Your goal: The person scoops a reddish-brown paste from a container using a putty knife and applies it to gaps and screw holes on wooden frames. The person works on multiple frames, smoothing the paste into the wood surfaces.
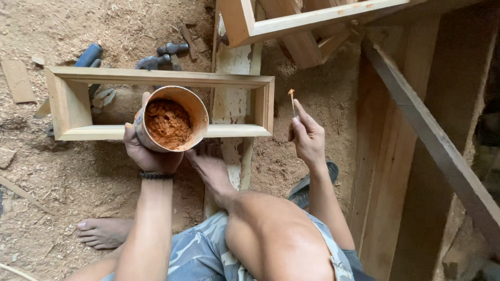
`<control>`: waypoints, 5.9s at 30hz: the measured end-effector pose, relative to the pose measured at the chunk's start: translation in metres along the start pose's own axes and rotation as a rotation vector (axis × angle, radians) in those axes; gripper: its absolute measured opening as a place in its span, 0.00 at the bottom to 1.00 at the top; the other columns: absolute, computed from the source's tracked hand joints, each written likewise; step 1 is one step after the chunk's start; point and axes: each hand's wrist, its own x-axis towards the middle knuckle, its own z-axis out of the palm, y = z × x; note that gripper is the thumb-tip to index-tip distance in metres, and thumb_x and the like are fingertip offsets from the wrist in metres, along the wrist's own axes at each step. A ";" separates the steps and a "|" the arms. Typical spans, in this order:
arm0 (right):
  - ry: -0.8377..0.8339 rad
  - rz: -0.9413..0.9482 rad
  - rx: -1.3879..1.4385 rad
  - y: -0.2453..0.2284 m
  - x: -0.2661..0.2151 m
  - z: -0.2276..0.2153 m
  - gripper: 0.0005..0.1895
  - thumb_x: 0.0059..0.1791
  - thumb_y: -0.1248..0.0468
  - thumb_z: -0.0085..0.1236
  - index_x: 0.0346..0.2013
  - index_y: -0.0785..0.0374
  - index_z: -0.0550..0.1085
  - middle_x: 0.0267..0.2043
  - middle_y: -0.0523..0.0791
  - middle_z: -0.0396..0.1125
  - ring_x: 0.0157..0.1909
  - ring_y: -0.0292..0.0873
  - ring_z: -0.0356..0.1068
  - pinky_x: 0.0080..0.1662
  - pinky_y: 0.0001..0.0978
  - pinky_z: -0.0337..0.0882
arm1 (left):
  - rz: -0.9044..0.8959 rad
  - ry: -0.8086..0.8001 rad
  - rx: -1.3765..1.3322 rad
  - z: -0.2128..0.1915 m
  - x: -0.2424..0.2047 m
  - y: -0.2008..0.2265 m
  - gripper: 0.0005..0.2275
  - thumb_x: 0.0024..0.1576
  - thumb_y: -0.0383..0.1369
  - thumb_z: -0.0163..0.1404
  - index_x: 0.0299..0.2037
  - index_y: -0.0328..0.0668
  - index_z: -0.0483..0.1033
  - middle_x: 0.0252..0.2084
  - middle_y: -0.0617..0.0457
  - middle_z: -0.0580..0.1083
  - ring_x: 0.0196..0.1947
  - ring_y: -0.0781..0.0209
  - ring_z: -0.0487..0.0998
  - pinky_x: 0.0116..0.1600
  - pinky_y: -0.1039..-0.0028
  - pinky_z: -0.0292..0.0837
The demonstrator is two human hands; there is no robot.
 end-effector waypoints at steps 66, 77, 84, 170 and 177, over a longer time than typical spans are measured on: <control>-0.771 0.194 -1.494 -0.084 0.127 0.023 0.22 0.58 0.57 0.36 0.62 0.48 0.74 0.41 0.57 0.74 0.39 0.63 0.78 0.44 0.60 0.77 | -0.136 -0.090 0.055 -0.033 0.010 0.002 0.42 0.55 0.58 0.46 0.78 0.52 0.44 0.77 0.38 0.52 0.76 0.33 0.50 0.73 0.34 0.41; -0.527 0.021 -0.846 -0.073 0.129 0.003 0.16 0.50 0.64 0.58 0.52 0.63 0.72 0.41 0.63 0.71 0.46 0.71 0.72 0.45 0.65 0.70 | -0.150 -0.145 0.057 -0.025 0.008 0.004 0.41 0.56 0.57 0.45 0.78 0.52 0.43 0.78 0.38 0.49 0.77 0.35 0.49 0.73 0.34 0.41; -0.430 -0.382 -0.918 -0.005 0.139 0.024 0.15 0.45 0.60 0.63 0.42 0.57 0.68 0.37 0.52 0.63 0.38 0.63 0.72 0.40 0.58 0.73 | -0.150 -0.153 -0.198 -0.041 0.007 0.000 0.39 0.60 0.49 0.47 0.78 0.45 0.44 0.78 0.34 0.49 0.76 0.32 0.49 0.73 0.34 0.40; -0.993 -0.646 -1.339 -0.086 0.152 0.176 0.12 0.55 0.58 0.56 0.30 0.46 0.84 0.28 0.38 0.78 0.33 0.43 0.76 0.60 0.49 0.52 | -0.009 -0.156 -0.242 -0.049 -0.045 0.028 0.35 0.55 0.44 0.52 0.72 0.40 0.58 0.72 0.31 0.59 0.72 0.39 0.60 0.74 0.46 0.51; -1.068 -0.704 -1.350 -0.074 0.148 0.190 0.22 0.55 0.59 0.55 0.16 0.54 0.74 0.15 0.40 0.68 0.19 0.45 0.67 0.58 0.51 0.55 | -0.026 -0.132 -0.247 -0.049 -0.046 0.030 0.35 0.54 0.45 0.53 0.72 0.43 0.58 0.72 0.32 0.59 0.72 0.39 0.59 0.74 0.44 0.50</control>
